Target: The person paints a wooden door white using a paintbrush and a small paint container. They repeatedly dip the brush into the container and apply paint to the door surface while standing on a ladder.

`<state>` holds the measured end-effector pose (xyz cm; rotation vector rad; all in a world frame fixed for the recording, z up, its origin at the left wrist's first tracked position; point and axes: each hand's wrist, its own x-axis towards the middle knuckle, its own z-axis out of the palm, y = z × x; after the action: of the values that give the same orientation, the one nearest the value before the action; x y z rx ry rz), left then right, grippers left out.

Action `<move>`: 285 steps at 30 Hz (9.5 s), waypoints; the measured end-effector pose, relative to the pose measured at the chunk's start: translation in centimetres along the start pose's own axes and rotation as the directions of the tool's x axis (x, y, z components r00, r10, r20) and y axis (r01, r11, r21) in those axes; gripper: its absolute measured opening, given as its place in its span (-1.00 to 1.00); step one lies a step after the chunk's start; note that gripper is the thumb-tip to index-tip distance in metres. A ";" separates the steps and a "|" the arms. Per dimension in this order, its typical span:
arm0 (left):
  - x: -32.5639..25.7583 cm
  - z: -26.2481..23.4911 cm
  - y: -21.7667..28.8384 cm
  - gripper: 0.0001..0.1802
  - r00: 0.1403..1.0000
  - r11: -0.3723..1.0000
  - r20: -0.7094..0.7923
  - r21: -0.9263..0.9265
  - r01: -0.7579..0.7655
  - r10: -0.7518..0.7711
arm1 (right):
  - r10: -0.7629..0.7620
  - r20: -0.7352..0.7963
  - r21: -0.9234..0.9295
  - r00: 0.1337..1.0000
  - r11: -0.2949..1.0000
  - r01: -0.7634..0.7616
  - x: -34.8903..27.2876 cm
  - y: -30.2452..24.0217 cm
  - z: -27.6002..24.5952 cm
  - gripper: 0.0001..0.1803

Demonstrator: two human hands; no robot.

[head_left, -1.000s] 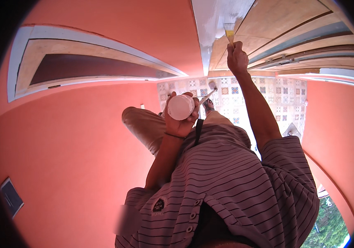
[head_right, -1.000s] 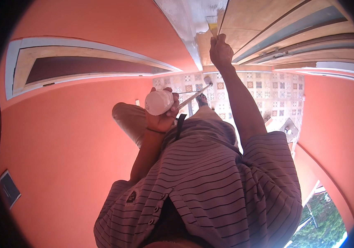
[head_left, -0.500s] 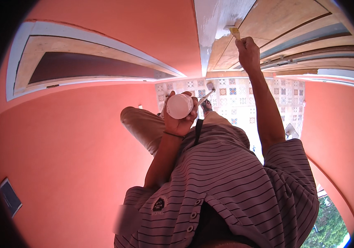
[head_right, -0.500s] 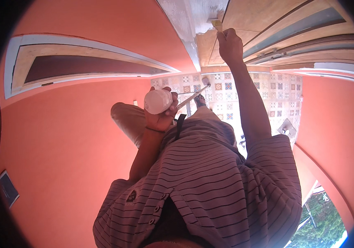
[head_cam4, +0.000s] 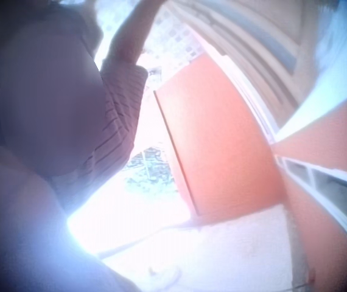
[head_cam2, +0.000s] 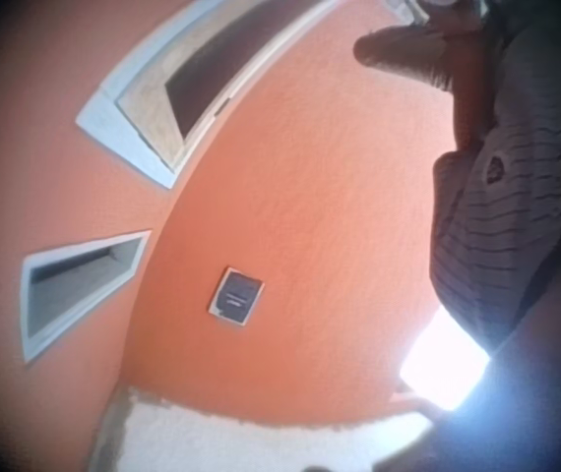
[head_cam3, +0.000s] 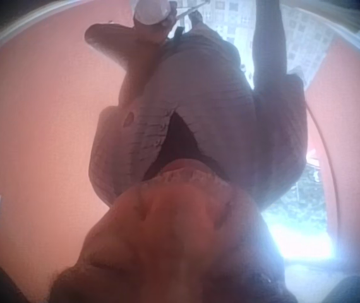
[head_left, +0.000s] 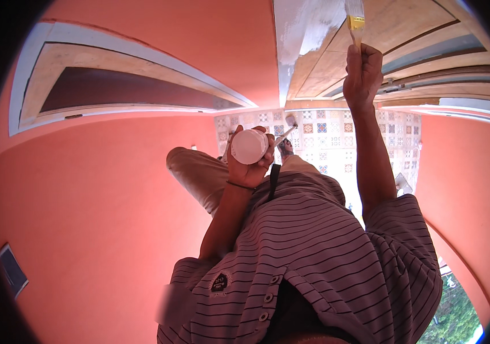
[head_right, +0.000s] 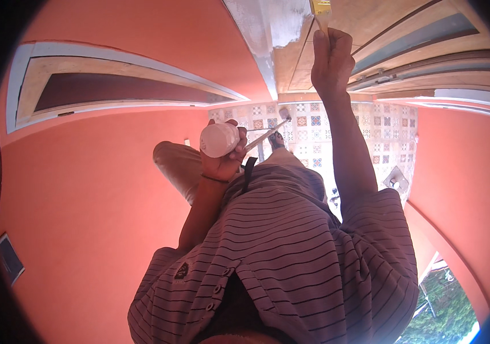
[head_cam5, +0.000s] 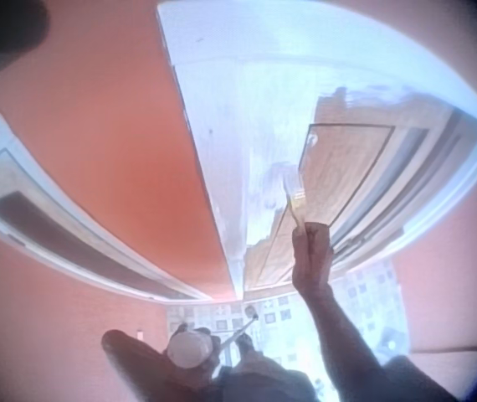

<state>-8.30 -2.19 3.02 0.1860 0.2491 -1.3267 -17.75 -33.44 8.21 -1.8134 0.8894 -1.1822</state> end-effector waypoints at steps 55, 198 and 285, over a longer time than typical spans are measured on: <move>-0.2 0.3 0.1 -0.33 0.999 1.000 -0.042 0.011 0.012 -0.011 | 0.335 0.274 -0.621 0.901 0.777 -0.100 -3.6 11.0 1.7 -0.62; 0.1 0.1 -0.7 -0.30 0.989 0.999 -0.137 0.017 0.048 -0.045 | 0.214 0.092 -0.276 0.973 0.944 -0.182 -5.5 14.6 5.0 -0.71; 1.1 0.2 -0.4 -0.31 0.997 0.998 -0.064 0.041 0.047 -0.044 | 0.146 0.006 -0.029 0.989 0.989 -0.146 -3.0 6.7 -0.5 -0.64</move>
<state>-8.48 -3.36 2.86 0.2595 0.2799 -1.3734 -20.14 -33.99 1.21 -1.7421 1.0206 -1.0743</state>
